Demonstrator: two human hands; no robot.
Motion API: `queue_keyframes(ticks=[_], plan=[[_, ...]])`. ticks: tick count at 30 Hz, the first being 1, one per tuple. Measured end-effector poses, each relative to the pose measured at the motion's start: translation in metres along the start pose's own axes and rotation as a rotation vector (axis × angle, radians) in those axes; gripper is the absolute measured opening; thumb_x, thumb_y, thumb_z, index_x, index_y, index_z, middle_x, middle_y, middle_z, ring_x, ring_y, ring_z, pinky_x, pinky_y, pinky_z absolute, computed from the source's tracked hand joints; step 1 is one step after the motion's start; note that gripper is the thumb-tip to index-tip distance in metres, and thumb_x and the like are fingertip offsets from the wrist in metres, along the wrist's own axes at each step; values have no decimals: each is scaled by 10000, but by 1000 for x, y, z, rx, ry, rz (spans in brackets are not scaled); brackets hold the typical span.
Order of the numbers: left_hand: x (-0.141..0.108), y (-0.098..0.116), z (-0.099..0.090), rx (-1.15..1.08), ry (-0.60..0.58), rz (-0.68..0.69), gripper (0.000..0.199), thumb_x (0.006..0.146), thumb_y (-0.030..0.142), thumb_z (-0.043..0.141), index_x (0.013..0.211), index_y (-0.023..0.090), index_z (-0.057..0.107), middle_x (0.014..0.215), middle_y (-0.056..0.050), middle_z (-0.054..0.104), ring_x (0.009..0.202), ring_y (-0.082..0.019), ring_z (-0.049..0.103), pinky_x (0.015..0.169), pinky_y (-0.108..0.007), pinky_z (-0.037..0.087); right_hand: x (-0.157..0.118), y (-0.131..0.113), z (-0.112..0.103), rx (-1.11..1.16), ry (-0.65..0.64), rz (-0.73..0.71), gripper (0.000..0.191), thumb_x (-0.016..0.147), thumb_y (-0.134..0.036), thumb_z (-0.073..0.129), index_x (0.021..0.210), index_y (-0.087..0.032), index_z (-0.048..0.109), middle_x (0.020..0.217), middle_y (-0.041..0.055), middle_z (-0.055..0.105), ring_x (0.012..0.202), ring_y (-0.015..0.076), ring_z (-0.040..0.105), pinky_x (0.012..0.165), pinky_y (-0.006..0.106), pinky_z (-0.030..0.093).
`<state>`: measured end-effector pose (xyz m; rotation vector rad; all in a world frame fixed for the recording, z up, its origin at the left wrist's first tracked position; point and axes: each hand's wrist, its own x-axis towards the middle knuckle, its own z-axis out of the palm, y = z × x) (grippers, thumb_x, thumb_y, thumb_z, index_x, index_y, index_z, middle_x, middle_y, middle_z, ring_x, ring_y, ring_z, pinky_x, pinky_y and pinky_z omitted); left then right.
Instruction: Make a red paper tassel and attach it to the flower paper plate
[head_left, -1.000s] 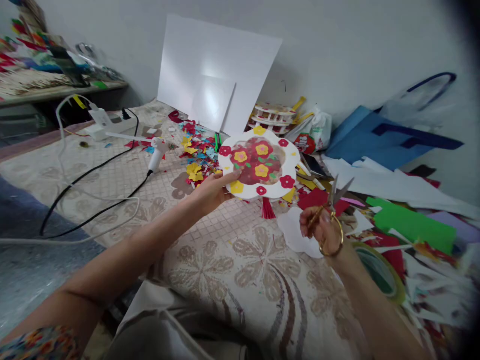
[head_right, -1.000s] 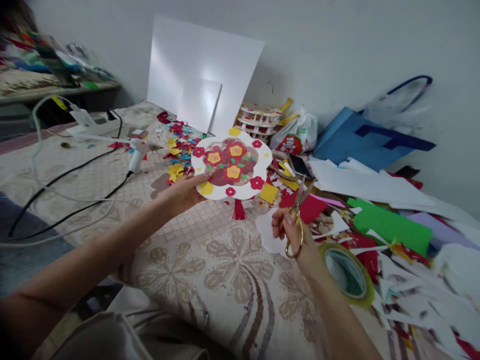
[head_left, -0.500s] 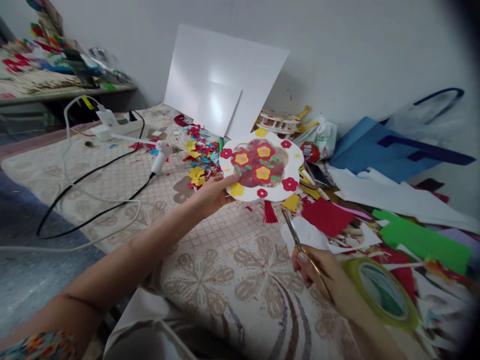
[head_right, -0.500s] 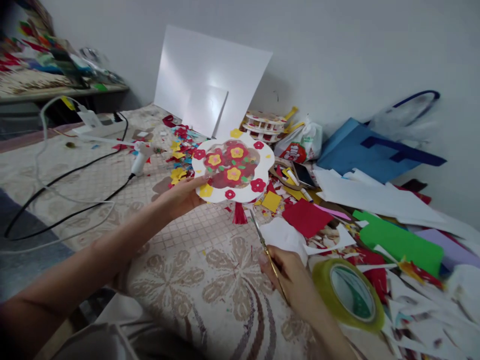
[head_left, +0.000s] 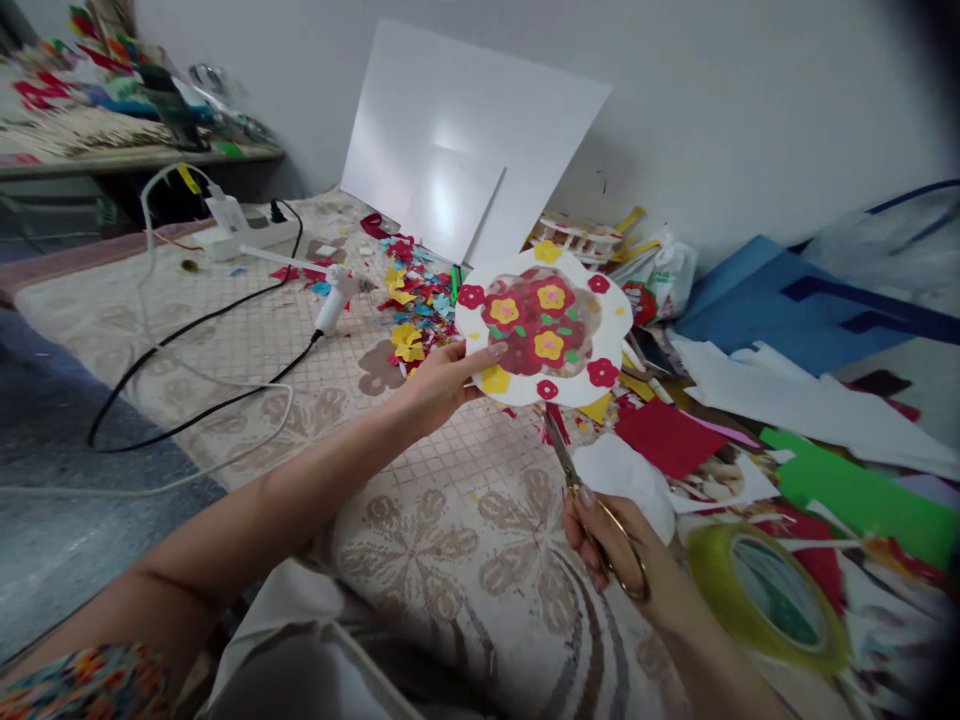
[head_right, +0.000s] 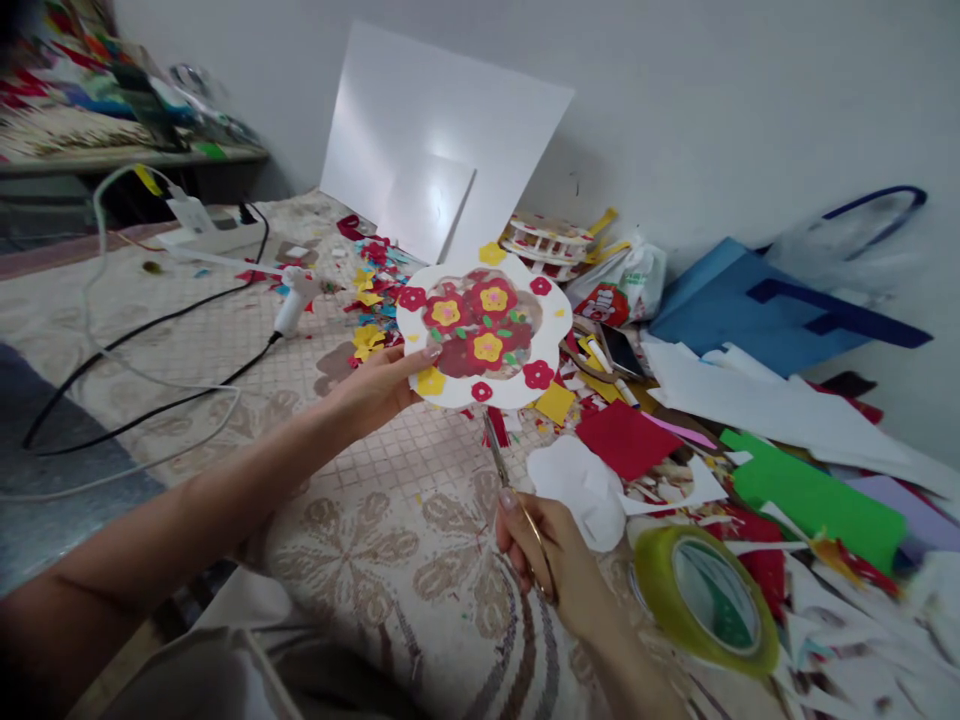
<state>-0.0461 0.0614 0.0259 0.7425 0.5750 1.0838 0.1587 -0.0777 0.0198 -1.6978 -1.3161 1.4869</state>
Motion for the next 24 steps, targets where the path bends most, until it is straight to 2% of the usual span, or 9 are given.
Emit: queue_keyframes(ticks=[8, 14, 24], plan=[[-1, -1, 2, -47, 47, -11, 262, 688, 202, 787, 911, 96, 700, 992, -129, 715, 809, -177, 668, 770, -301, 516, 1, -3, 2, 54, 7, 35, 538, 728, -696, 563, 583, -179, 519, 430, -54, 401, 376, 63, 358, 375, 189, 322], [-3, 0, 4, -58, 50, -13, 252, 684, 183, 786, 903, 90, 700, 953, -136, 720, 798, -187, 674, 764, -300, 509, 5, 1, 1, 40, 51, 74, 530, 716, -697, 554, 578, -187, 508, 428, -56, 394, 368, 64, 357, 365, 188, 333], [-2, -2, 2, -55, 18, -23, 271, 672, 196, 798, 905, 94, 702, 982, -135, 718, 811, -193, 678, 766, -314, 520, 6, 0, 4, -58, 115, 60, 555, 716, -739, 507, 578, -201, 487, 435, -61, 387, 371, 71, 357, 365, 197, 351]])
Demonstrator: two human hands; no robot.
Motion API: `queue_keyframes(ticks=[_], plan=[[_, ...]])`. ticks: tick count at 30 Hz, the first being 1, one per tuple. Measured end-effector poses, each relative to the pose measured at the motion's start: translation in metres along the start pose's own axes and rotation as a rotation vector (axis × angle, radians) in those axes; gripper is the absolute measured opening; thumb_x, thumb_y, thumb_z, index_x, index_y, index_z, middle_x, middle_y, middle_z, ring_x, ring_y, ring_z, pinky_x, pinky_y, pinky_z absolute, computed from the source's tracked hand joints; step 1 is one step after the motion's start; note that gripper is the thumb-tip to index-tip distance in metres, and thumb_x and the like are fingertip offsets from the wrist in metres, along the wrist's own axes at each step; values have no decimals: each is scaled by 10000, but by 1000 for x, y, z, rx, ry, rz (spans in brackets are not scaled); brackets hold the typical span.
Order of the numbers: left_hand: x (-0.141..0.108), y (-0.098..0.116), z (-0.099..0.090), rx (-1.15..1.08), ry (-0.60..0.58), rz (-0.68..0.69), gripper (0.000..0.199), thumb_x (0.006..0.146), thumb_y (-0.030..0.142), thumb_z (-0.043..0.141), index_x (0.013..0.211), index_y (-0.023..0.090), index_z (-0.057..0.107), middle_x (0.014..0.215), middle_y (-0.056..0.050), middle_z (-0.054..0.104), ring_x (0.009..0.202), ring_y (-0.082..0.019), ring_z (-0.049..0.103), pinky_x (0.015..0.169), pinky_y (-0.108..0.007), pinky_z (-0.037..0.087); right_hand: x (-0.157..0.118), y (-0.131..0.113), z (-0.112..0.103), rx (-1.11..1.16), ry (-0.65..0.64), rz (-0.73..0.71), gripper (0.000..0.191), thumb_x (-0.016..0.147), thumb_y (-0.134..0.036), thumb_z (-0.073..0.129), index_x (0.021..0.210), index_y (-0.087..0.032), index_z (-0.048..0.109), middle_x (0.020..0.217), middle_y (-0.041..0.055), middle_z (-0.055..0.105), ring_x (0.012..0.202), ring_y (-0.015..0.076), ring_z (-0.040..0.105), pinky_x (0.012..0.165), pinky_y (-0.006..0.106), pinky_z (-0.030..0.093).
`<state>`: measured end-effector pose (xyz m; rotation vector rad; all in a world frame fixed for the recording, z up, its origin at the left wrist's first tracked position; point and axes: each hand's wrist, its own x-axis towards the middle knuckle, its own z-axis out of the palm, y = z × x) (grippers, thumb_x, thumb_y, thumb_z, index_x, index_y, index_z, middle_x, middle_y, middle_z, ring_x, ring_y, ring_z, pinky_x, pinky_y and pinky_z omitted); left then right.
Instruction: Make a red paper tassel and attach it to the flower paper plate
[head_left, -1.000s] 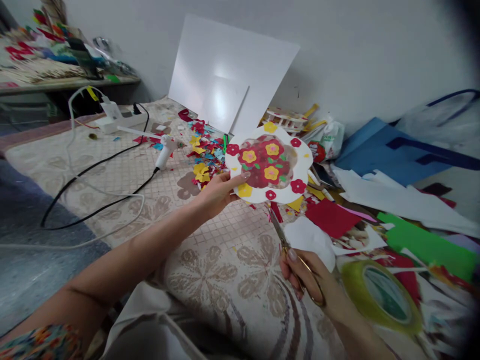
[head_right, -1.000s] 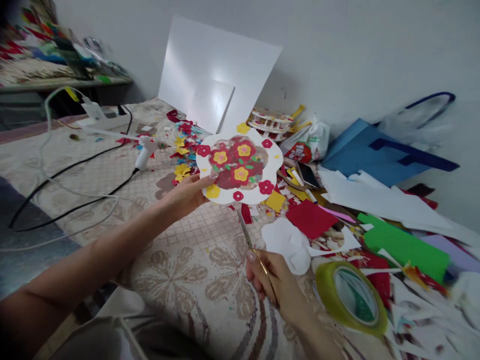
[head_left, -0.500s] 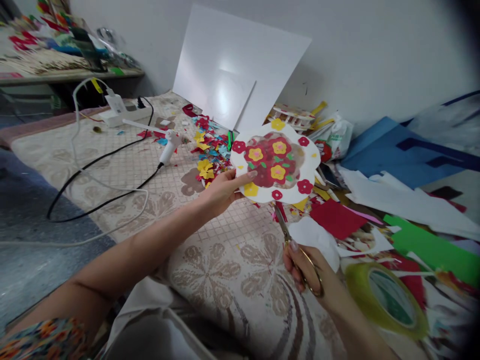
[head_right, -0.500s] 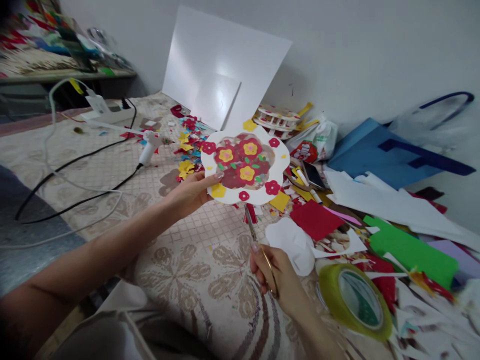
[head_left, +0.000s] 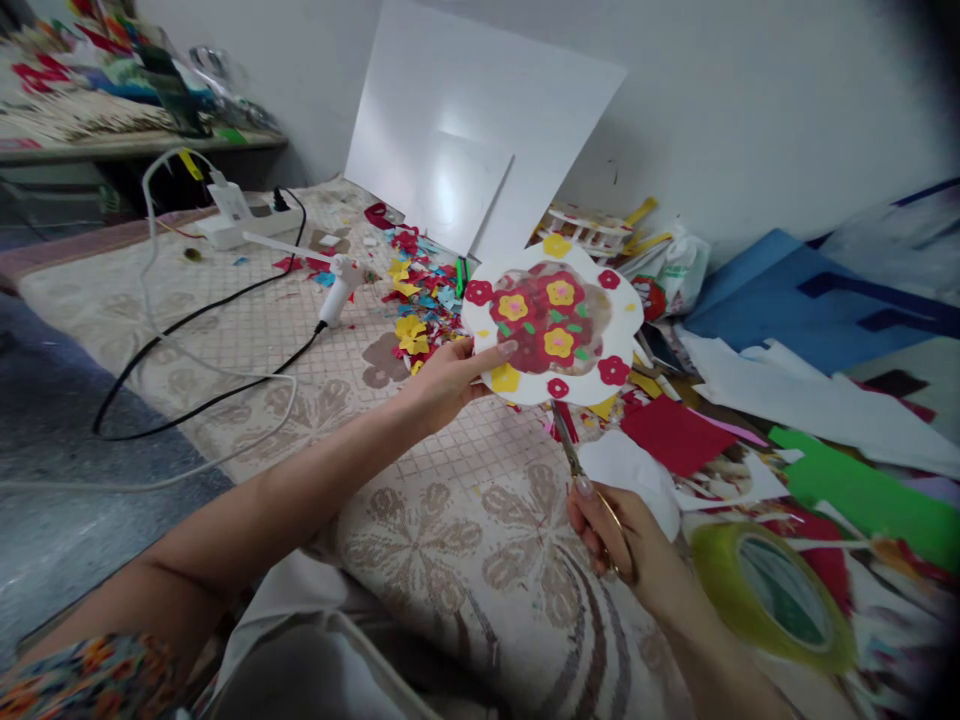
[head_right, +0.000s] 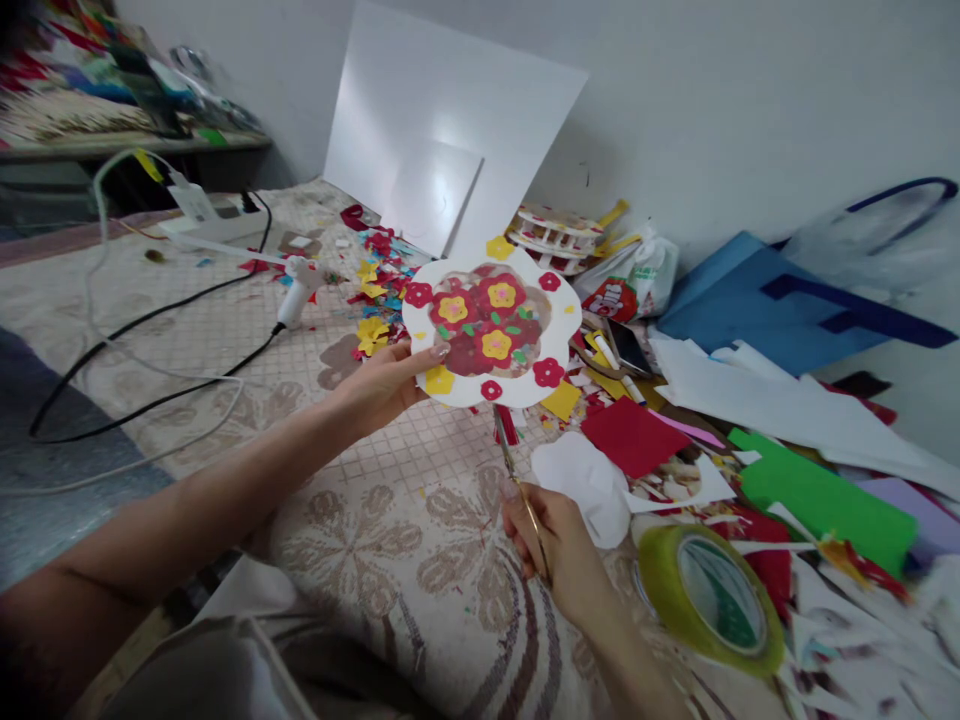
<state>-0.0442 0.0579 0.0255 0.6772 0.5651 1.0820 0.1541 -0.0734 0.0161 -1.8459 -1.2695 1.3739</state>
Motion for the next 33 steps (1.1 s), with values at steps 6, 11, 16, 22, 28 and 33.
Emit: queue_keyframes(ticks=[6, 11, 16, 22, 28, 33], plan=[[-1, 0, 0, 7, -4, -2, 285, 655, 212, 813, 889, 99, 696, 969, -121, 718, 809, -182, 672, 765, -308, 523, 1, -1, 2, -6, 16, 10, 594, 665, -789, 517, 573, -203, 476, 435, -65, 380, 375, 72, 354, 364, 209, 350], [-2, 0, -1, 6, -11, 3, 291, 654, 208, 811, 893, 103, 684, 969, -127, 718, 841, -197, 675, 787, -314, 520, 2, -1, 2, -40, 19, 3, 625, 656, -822, 486, 580, -202, 472, 444, -65, 381, 385, 76, 361, 369, 217, 348], [-2, 0, 0, 11, 9, -6, 281, 670, 201, 802, 904, 97, 687, 991, -127, 713, 811, -176, 672, 760, -295, 530, 5, 9, -2, -121, 30, -46, 574, 762, -759, 437, 607, -207, 457, 455, -59, 396, 381, 90, 392, 383, 223, 344], [-2, 0, -1, -11, 47, -18, 286, 697, 188, 784, 948, 91, 687, 976, -129, 716, 796, -180, 681, 766, -308, 526, -1, 7, -3, -298, -55, -164, 472, 830, -621, 492, 602, -209, 457, 475, -42, 431, 446, 109, 427, 428, 222, 350], [1, 2, -5, -2, 34, -18, 264, 718, 226, 772, 936, 97, 698, 961, -129, 722, 796, -176, 675, 747, -292, 516, -11, 7, -11, -237, -50, -242, 486, 830, -639, 484, 623, -200, 471, 527, -41, 406, 485, 102, 393, 451, 222, 330], [1, 4, -7, -9, 5, -35, 260, 741, 244, 755, 955, 109, 698, 963, -127, 722, 802, -177, 674, 725, -283, 518, -14, 9, -24, -89, 35, -159, 561, 822, -717, 421, 636, -194, 504, 510, -35, 408, 471, 102, 399, 456, 230, 360]])
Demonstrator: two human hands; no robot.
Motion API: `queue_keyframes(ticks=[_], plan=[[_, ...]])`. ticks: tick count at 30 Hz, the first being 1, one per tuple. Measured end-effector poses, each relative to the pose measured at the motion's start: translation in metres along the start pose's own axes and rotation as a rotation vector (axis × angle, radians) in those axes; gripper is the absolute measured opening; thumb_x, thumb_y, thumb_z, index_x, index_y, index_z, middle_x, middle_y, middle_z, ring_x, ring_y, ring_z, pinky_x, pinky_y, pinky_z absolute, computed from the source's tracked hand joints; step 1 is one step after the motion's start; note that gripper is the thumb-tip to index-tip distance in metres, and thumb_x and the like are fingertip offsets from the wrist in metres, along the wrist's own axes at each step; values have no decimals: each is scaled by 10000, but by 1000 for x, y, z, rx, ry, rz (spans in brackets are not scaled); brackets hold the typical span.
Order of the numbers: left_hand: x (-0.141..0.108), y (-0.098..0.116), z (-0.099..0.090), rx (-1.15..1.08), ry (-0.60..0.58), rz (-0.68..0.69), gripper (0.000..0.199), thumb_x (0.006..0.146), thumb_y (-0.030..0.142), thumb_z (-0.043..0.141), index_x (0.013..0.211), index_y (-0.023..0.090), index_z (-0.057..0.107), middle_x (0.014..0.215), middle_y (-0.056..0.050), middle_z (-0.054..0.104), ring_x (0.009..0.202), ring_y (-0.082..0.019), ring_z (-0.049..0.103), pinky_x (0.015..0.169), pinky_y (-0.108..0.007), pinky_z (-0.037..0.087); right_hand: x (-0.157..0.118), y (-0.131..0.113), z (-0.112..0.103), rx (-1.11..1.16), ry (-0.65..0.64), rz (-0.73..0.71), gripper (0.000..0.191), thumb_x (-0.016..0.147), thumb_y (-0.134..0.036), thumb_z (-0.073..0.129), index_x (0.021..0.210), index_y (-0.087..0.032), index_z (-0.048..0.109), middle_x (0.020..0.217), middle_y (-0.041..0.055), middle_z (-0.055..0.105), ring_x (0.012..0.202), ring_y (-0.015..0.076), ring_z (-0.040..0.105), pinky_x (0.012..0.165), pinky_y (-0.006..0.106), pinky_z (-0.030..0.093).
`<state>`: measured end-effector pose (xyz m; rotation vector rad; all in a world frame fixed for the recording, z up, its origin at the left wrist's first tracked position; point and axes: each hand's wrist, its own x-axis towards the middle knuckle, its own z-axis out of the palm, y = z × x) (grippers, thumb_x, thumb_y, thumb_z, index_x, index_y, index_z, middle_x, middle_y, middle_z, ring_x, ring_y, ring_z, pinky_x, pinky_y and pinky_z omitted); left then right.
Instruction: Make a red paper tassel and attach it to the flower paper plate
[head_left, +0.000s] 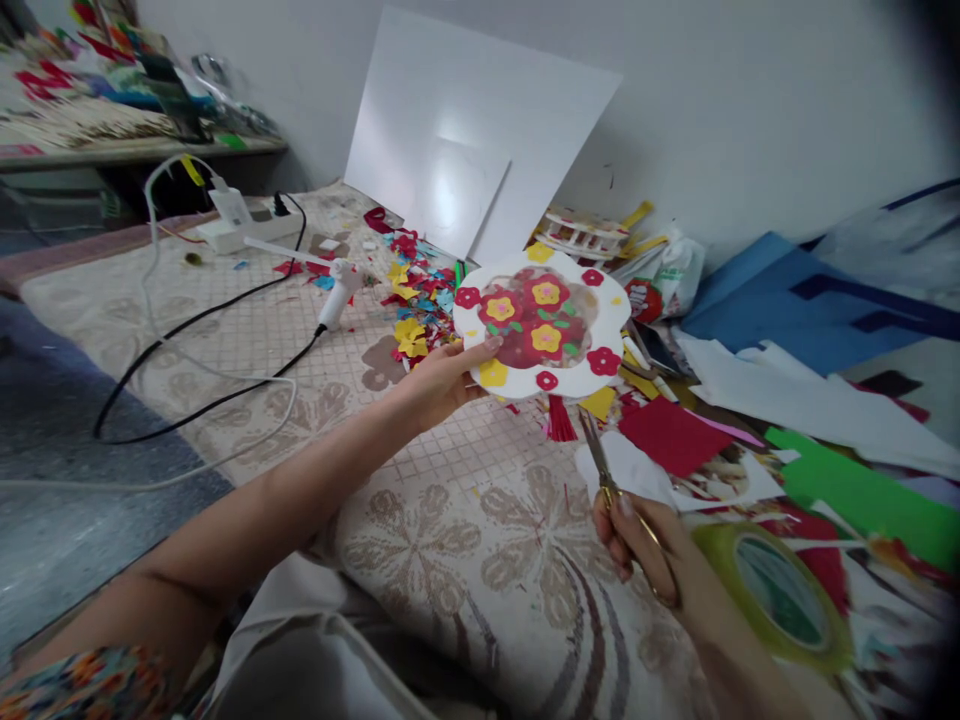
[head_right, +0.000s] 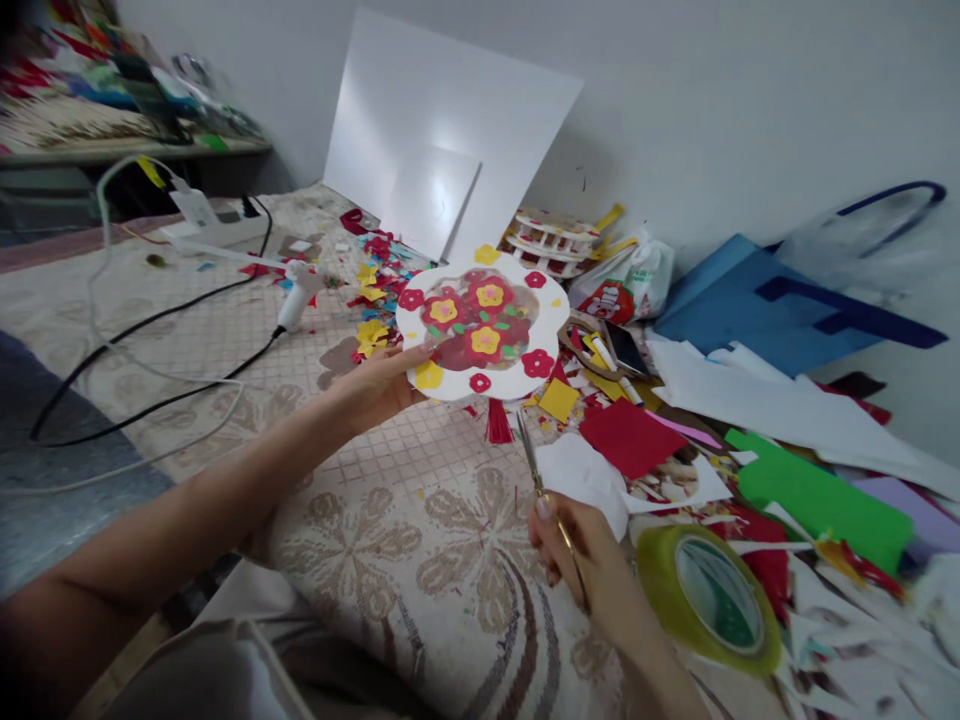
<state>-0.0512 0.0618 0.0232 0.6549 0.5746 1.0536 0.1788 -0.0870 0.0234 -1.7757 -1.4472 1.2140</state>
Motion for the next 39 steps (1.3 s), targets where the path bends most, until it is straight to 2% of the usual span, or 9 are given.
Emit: queue_keyframes(ticks=[5, 13, 20, 31, 39], plan=[[0, -1, -1, 4, -14, -13, 258, 751, 241, 745, 969, 112, 695, 974, -127, 722, 820, -180, 675, 736, -284, 525, 4, 1, 0, 33, -35, 49, 626, 748, -799, 422, 590, -197, 485, 465, -41, 382, 422, 90, 377, 415, 223, 358], [-2, 0, 3, -22, -4, -23, 208, 754, 203, 736, 932, 100, 701, 935, -119, 724, 798, -167, 673, 753, -282, 526, 7, 5, 0, 28, -61, 73, 577, 774, -754, 448, 633, -198, 504, 496, -42, 410, 448, 96, 398, 427, 220, 372], [-2, 0, 5, -36, 7, -32, 209, 742, 193, 747, 920, 92, 706, 940, -120, 721, 782, -167, 676, 754, -290, 527, 5, 0, 5, -16, 16, 47, 553, 762, -738, 486, 608, -207, 468, 459, -58, 372, 418, 91, 355, 409, 225, 333], [-2, 0, 5, -32, 5, -20, 229, 736, 194, 752, 936, 95, 701, 950, -121, 719, 791, -171, 676, 761, -292, 528, 6, 0, 4, -70, 7, 28, 586, 766, -774, 446, 609, -209, 454, 448, -59, 378, 409, 96, 376, 419, 232, 318], [-2, -1, 4, -24, 7, -8, 212, 749, 190, 735, 937, 97, 703, 939, -122, 725, 804, -174, 673, 750, -288, 532, 7, 1, 4, -108, 27, 28, 555, 770, -736, 484, 591, -212, 444, 446, -60, 385, 399, 94, 383, 419, 228, 316]])
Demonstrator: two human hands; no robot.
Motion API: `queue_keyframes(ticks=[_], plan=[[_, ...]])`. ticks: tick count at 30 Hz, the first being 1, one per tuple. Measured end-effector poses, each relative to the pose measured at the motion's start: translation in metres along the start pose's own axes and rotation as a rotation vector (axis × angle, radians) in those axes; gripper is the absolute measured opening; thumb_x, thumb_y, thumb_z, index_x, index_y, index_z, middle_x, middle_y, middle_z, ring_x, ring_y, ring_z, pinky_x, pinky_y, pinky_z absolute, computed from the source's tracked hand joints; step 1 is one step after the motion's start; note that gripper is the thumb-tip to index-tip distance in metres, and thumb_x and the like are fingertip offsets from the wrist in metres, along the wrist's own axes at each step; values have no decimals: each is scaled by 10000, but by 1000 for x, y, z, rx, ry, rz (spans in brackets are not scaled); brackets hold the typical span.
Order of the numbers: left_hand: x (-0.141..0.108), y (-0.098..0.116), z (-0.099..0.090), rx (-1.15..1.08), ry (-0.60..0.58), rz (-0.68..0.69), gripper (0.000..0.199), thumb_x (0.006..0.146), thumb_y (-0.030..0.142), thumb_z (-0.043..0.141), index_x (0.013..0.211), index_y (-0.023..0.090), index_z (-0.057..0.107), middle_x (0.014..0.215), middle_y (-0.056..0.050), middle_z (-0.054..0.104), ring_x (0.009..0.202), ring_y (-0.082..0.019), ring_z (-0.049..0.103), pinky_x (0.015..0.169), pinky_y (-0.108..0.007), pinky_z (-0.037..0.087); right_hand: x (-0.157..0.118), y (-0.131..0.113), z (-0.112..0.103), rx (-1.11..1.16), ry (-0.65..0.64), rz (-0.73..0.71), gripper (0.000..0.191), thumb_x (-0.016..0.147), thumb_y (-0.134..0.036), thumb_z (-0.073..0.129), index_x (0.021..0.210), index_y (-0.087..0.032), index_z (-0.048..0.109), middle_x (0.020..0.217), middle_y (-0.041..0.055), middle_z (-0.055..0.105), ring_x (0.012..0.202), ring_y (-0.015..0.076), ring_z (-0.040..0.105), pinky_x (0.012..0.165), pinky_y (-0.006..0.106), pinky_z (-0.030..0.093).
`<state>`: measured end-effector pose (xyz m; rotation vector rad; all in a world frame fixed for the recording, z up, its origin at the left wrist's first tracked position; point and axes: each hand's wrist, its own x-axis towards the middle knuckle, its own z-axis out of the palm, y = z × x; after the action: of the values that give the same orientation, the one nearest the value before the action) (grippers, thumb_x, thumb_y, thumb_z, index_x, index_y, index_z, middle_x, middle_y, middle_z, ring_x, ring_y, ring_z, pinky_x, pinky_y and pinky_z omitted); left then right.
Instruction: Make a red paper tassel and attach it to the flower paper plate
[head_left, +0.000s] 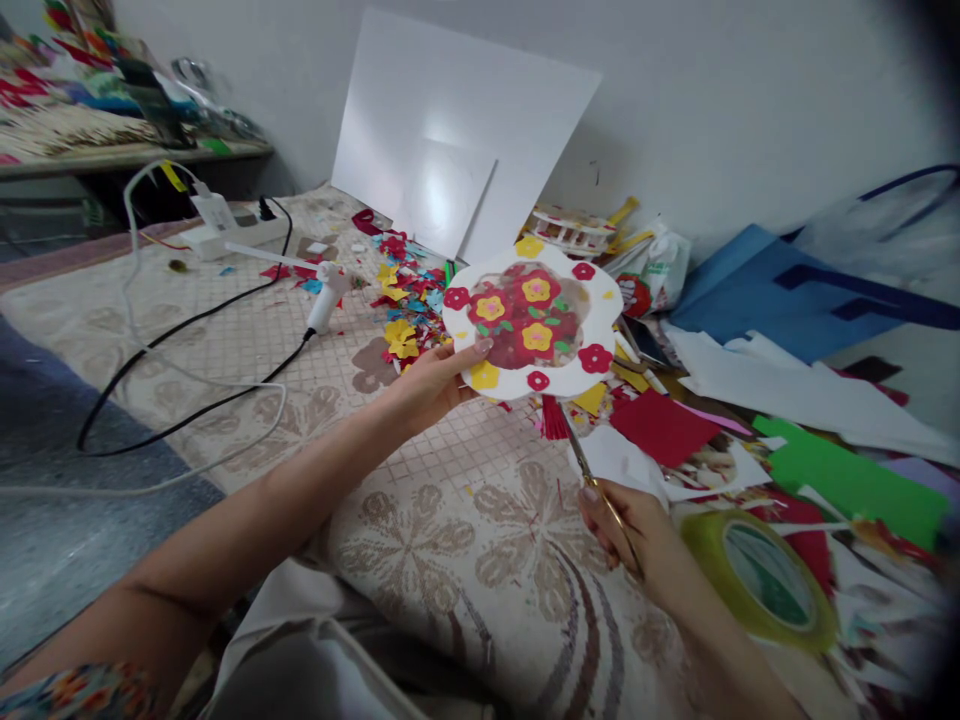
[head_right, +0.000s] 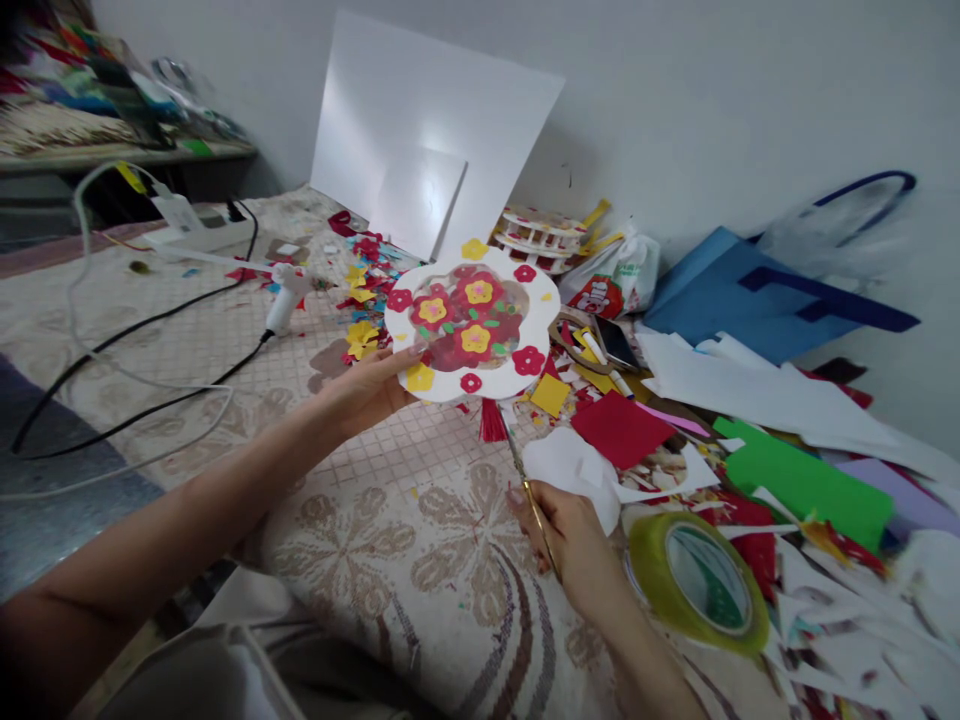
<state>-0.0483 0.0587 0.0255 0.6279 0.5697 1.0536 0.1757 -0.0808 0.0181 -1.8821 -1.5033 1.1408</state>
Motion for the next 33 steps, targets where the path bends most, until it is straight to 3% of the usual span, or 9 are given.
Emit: queue_keyframes(ticks=[4, 7, 11, 15, 17, 20, 23, 28, 33], plan=[[0, 0, 0, 0, 10, 3, 199, 750, 198, 734, 922, 103, 708, 944, -123, 724, 799, -175, 670, 738, -289, 534, 2, 3, -5, -74, 8, -21, 560, 817, -731, 397, 594, -218, 430, 440, -51, 389, 412, 107, 391, 440, 235, 309], [0, 2, -1, -13, 27, 12, 160, 747, 195, 732, 882, 112, 711, 943, -119, 726, 797, -178, 670, 757, -299, 535, 6, 5, -13, -409, 105, -83, 516, 867, -662, 376, 606, -221, 439, 459, -21, 438, 479, 145, 444, 493, 253, 290], [3, 3, -2, -5, 47, 14, 136, 755, 215, 729, 858, 128, 717, 976, -115, 726, 832, -192, 672, 759, -306, 539, 9, 10, -22, -914, 235, -29, 368, 886, -532, 456, 693, -223, 505, 591, 43, 600, 582, 215, 567, 522, 278, 230], [3, 2, -4, 18, 21, -35, 148, 768, 218, 723, 888, 132, 717, 968, -100, 727, 805, -176, 673, 727, -292, 543, 8, 21, -28, -989, 247, -13, 255, 886, -461, 495, 847, -216, 554, 735, 67, 679, 666, 255, 642, 538, 287, 281], [2, 1, -5, 36, -15, -72, 163, 779, 214, 714, 917, 126, 710, 951, -96, 726, 791, -170, 675, 721, -287, 541, 6, 27, -32, -945, 272, -38, 250, 880, -455, 501, 877, -216, 575, 785, 66, 686, 695, 259, 649, 559, 300, 329], [0, -1, -5, 69, -49, -119, 166, 794, 215, 703, 926, 115, 703, 926, -94, 725, 770, -163, 675, 704, -278, 538, 5, 29, -36, -797, 383, -190, 244, 886, -417, 483, 884, -218, 624, 904, 75, 684, 782, 251, 641, 629, 328, 397], [-1, -3, -4, 86, -75, -156, 185, 806, 231, 695, 941, 105, 702, 946, -102, 723, 781, -164, 677, 714, -278, 541, 6, 20, -32, -445, 475, -302, 268, 891, -433, 494, 923, -225, 659, 959, 73, 680, 813, 217, 616, 655, 318, 428], [-5, -9, 1, 98, -112, -196, 198, 796, 228, 706, 960, 116, 701, 975, -102, 723, 816, -171, 683, 755, -289, 545, 16, 5, -6, 308, 247, -225, 306, 815, -502, 622, 917, -215, 663, 759, 20, 664, 548, 117, 485, 502, 255, 380], [-7, -15, 2, 131, -134, -211, 224, 785, 242, 716, 977, 127, 707, 1044, -118, 715, 853, -174, 680, 772, -278, 541, 24, 3, 10, 578, 240, -240, 249, 727, -427, 746, 760, -200, 649, 657, -20, 615, 521, 85, 453, 491, 228, 352]])
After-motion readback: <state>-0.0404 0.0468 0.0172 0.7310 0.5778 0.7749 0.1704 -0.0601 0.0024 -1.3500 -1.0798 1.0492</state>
